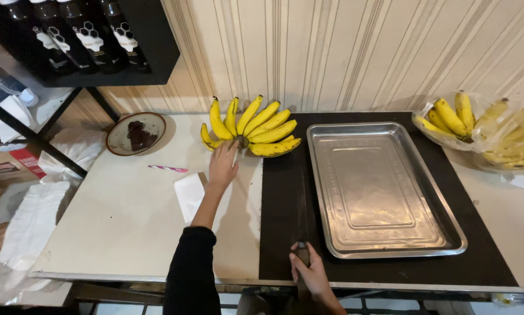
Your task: The person slices bananas off a bunch using a knife and places them onto a metal tray.
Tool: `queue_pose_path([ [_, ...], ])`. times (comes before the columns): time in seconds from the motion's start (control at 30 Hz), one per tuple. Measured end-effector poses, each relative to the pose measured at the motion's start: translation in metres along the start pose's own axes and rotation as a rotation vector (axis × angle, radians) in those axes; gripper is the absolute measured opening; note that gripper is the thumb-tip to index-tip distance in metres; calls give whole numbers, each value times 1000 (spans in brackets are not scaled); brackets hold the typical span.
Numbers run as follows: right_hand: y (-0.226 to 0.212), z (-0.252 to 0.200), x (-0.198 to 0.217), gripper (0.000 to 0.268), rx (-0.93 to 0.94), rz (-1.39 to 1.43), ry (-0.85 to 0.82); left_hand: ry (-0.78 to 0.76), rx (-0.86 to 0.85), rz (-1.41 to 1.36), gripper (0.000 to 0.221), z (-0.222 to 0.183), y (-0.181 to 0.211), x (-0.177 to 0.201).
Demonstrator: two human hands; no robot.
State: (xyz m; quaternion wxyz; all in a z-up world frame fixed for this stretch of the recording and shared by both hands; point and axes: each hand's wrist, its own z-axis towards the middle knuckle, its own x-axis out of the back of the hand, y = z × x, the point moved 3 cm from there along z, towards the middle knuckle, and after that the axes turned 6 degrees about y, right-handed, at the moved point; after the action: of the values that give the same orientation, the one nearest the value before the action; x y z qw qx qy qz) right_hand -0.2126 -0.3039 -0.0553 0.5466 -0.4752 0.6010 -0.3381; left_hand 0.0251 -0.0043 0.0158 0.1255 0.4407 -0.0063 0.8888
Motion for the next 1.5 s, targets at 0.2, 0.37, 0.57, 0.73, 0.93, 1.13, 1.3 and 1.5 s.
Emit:
queue_pose_path([
  [0.2, 50, 6, 7, 44, -214, 451, -87, 79, -235, 200, 60, 42, -27, -60],
  [0.37, 18, -10, -3, 34, -204, 409, -182, 142, -189, 192, 47, 44, -24, -77],
  [0.57, 7, -16, -8, 29, -155, 359, -90, 165, -272, 275, 54, 36, -18, -69],
  [0.73, 13, -7, 2, 27, -38, 233, -159, 128, -323, 308, 70, 28, -7, -58],
  [0.93, 17, 7, 6, 31, 89, 329, -22, 89, -347, 143, 61, 13, 25, -28],
  [1.13, 6, 19, -2, 39, 76, -15, -66, 61, -350, 56, 53, -20, 63, 34],
  [1.3, -37, 0, -35, 27, 99, -501, 33, -32, -321, -33, 44, -52, 93, 76],
  [1.5, -31, -14, -38, 30, 153, -735, 99, -30, -296, -129, 46, -76, 120, 93],
])
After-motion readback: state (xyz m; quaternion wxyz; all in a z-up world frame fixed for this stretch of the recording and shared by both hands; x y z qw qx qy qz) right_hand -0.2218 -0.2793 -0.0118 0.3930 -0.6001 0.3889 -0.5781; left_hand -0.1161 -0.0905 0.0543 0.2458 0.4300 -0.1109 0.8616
